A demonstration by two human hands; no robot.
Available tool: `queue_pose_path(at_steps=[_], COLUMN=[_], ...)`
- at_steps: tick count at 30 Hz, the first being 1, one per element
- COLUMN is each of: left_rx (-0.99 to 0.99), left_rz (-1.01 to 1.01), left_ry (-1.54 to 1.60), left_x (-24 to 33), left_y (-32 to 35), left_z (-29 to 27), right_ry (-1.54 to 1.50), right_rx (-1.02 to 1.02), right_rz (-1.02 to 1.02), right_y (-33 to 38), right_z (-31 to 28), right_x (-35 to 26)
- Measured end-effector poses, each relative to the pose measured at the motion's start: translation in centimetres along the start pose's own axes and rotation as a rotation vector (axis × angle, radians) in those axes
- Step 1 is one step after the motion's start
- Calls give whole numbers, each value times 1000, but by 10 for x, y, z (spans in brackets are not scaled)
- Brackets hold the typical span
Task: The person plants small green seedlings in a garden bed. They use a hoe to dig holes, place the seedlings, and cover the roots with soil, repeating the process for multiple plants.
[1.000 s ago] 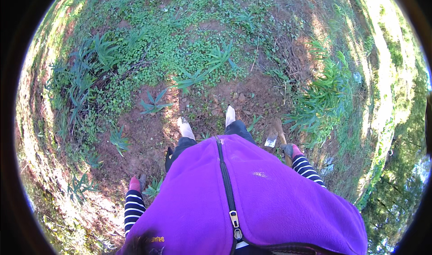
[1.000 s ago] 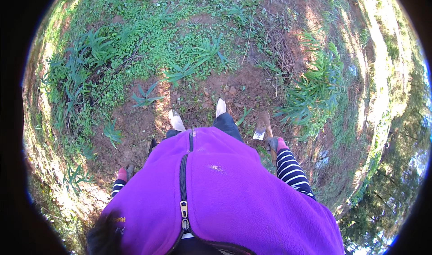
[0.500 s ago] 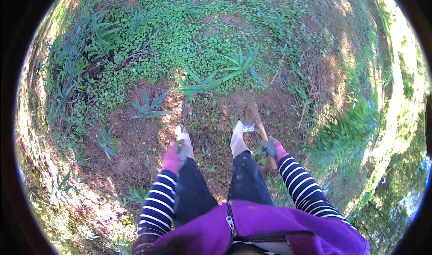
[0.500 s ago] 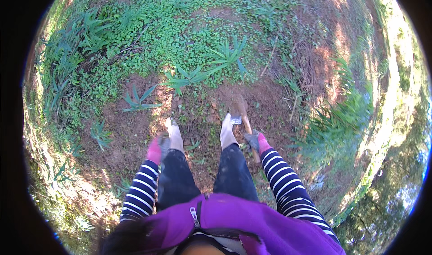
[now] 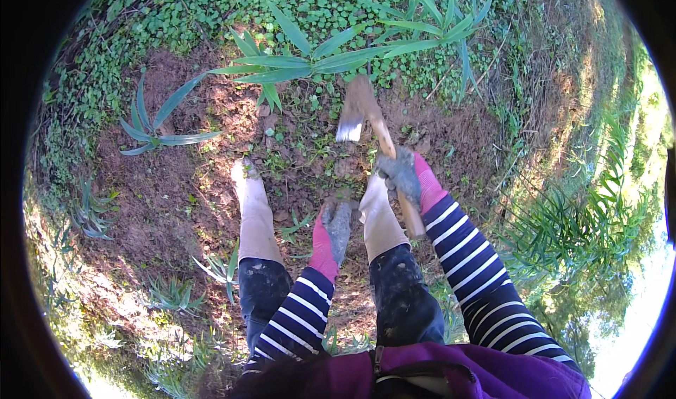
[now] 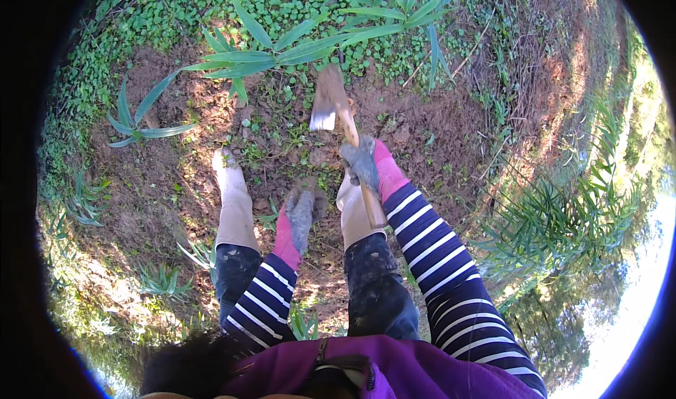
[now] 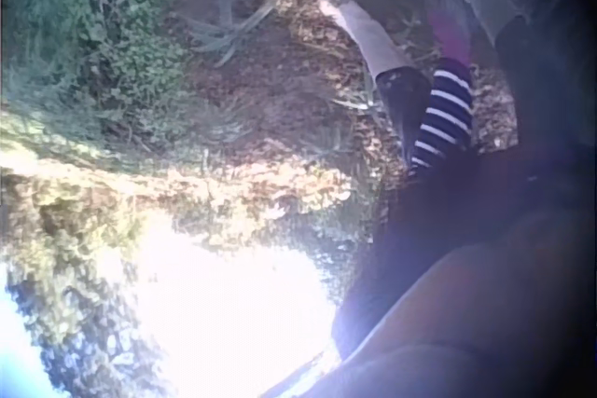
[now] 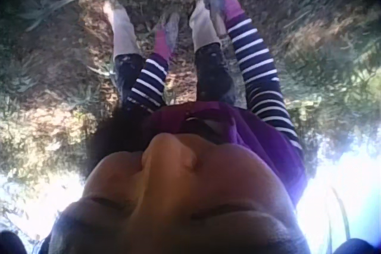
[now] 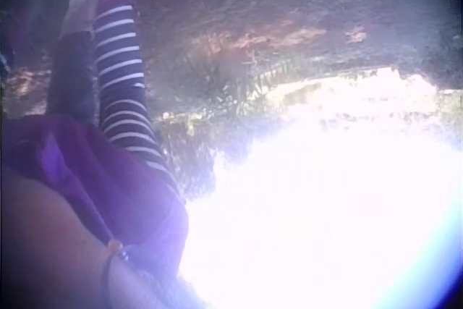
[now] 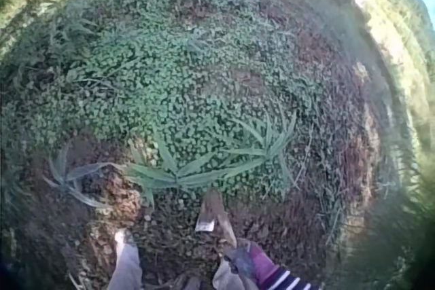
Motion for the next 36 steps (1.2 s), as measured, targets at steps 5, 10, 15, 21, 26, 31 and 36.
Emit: queue_pose_path(at_steps=[5,10,15,21,26,31,36], left_rx=[16,97,82,89,131,169,40], left_rz=[-5,12,15,-6,81,91,148], left_ry=[80,112,146,-19,-24,113,177], left_x=[40,45,32,21,33,29,18], left_y=[9,12,1,6,12,2,-1], left_z=[11,3,-3,13,16,3,-5], right_ry=[-21,-456,126,-212,-199,-204,-364], right_rx=[137,196,195,206,296,189,170], right_rz=[-401,-252,-67,-295,-299,-41,-299], right_y=[-53,-103,-10,-26,-69,-1,4], right_z=[5,20,17,24,59,72,40], right_x=[-78,-24,47,-31,-33,15,-32])
Point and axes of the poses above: each hand's wrist, its own y-axis away from the middle knuckle, its own z-axis out of the palm, x = y × z, the point moved 6 cm from there along -y, towards the middle knuckle, and after that the axes turned 9 degrees about -z, right-handed, at the moved point
